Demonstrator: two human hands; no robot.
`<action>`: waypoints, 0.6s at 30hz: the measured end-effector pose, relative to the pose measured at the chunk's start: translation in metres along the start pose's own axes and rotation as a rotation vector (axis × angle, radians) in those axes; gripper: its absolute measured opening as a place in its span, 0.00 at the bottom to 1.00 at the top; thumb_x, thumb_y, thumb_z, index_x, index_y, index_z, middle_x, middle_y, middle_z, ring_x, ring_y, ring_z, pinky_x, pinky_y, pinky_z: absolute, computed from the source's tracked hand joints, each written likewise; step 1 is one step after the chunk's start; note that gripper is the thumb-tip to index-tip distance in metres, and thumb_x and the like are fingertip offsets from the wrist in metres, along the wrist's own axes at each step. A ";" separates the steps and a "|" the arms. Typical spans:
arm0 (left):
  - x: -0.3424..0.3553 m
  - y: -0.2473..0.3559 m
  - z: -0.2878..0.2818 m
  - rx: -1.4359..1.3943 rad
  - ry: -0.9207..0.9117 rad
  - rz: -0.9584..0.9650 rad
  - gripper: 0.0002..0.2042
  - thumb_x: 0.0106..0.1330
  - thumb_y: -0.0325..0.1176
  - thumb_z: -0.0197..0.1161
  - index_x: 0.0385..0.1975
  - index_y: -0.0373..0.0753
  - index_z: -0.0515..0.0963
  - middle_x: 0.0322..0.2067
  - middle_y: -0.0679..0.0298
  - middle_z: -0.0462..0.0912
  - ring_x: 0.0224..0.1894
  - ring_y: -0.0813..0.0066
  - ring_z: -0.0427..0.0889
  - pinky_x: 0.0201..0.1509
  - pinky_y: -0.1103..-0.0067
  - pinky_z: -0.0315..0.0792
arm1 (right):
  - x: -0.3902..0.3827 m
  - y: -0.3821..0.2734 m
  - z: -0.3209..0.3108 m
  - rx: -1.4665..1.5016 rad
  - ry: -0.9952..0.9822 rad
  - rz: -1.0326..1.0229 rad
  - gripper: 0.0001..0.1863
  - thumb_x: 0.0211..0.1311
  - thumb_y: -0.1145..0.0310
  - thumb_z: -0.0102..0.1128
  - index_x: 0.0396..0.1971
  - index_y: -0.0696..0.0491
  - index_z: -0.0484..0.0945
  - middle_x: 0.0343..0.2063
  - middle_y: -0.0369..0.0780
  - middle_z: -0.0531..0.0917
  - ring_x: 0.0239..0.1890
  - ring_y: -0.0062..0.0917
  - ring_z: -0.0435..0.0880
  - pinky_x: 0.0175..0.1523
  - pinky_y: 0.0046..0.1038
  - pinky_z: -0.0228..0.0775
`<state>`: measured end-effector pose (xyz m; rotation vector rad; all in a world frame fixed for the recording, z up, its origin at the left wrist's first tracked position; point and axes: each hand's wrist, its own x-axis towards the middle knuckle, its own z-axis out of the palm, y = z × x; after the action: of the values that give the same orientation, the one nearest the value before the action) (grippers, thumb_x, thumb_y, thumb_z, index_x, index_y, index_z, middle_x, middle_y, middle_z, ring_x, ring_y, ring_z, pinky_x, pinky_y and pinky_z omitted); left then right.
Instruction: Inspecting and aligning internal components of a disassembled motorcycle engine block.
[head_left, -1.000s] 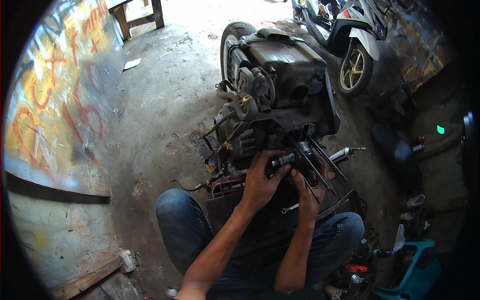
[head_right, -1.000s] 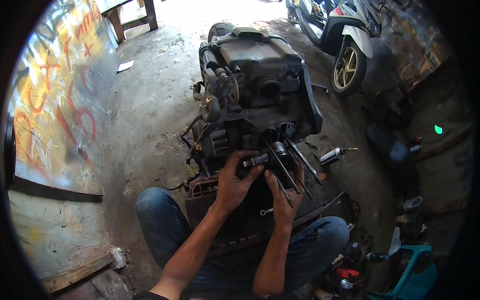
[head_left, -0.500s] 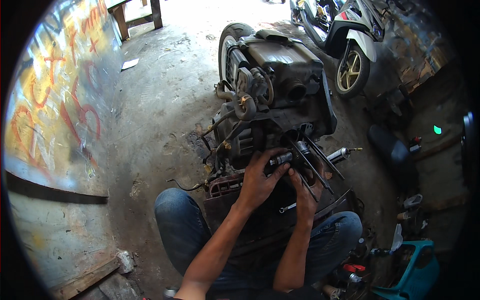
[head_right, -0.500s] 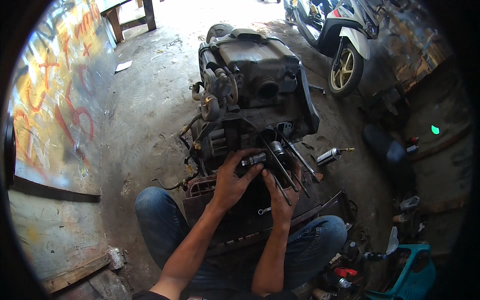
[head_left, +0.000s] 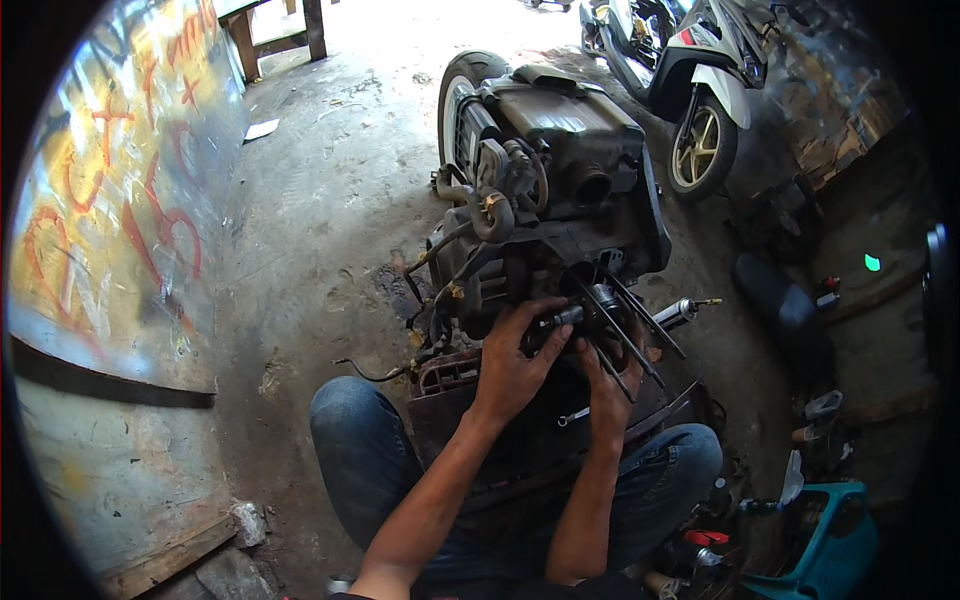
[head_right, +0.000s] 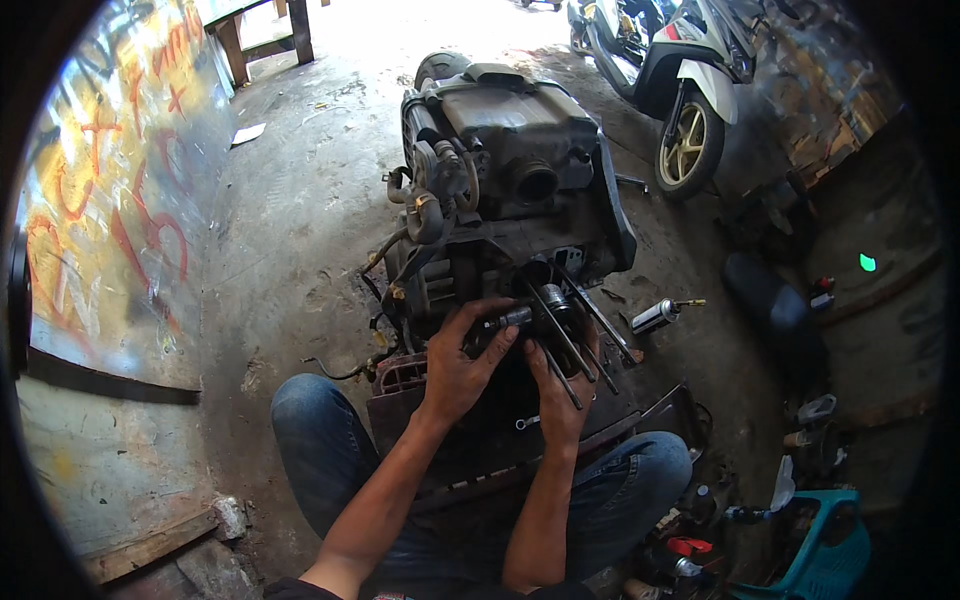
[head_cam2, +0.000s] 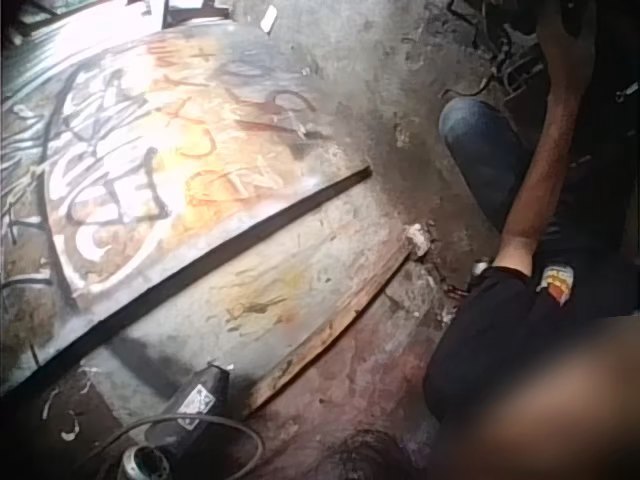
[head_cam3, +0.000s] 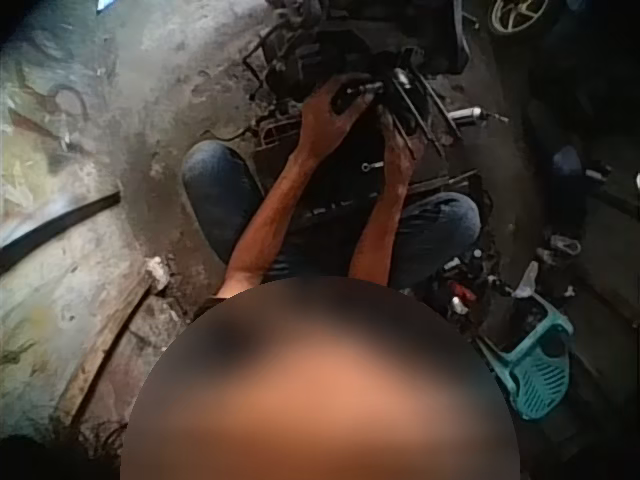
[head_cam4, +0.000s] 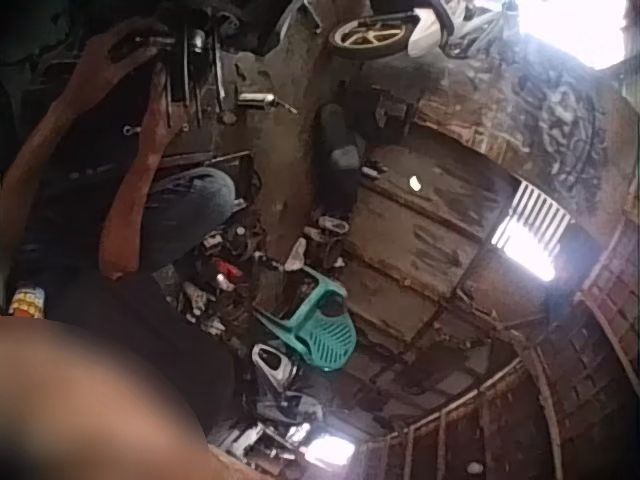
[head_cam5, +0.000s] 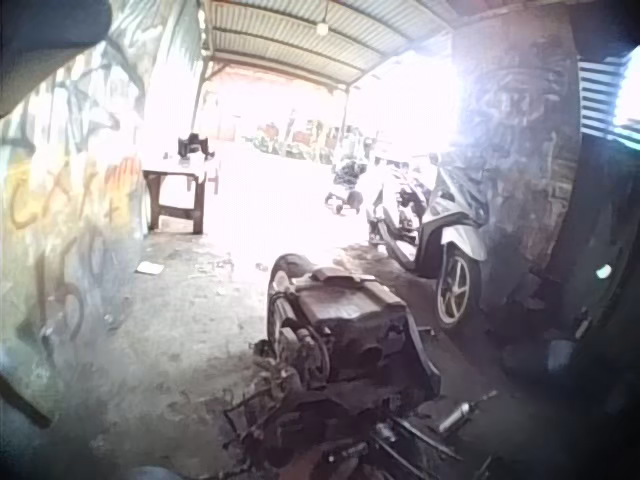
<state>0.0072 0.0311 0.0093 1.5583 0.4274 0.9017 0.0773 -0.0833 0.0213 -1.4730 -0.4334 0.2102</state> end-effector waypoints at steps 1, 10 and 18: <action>0.000 -0.002 -0.001 0.036 -0.006 0.019 0.15 0.64 0.33 0.70 0.48 0.38 0.80 0.45 0.58 0.85 0.48 0.66 0.83 0.53 0.75 0.75 | 0.000 0.002 -0.001 0.005 0.003 0.014 0.32 0.59 0.74 0.71 0.62 0.57 0.67 0.50 0.40 0.78 0.54 0.24 0.78 0.59 0.28 0.70; -0.001 -0.006 0.001 0.082 0.008 0.045 0.13 0.63 0.33 0.70 0.45 0.38 0.81 0.43 0.59 0.86 0.47 0.68 0.84 0.51 0.75 0.75 | 0.001 0.003 -0.005 -0.022 -0.017 0.060 0.33 0.58 0.72 0.72 0.62 0.59 0.67 0.51 0.41 0.78 0.53 0.25 0.78 0.59 0.27 0.69; -0.003 -0.004 0.002 0.028 -0.021 -0.040 0.15 0.63 0.33 0.70 0.48 0.38 0.79 0.43 0.59 0.85 0.47 0.72 0.84 0.50 0.77 0.75 | 0.005 0.016 -0.008 -0.061 0.005 0.000 0.26 0.56 0.73 0.72 0.55 0.61 0.75 0.47 0.41 0.80 0.52 0.26 0.79 0.60 0.28 0.69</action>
<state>0.0076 0.0279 0.0046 1.5784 0.4561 0.8511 0.0868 -0.0874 0.0060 -1.5330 -0.4397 0.1947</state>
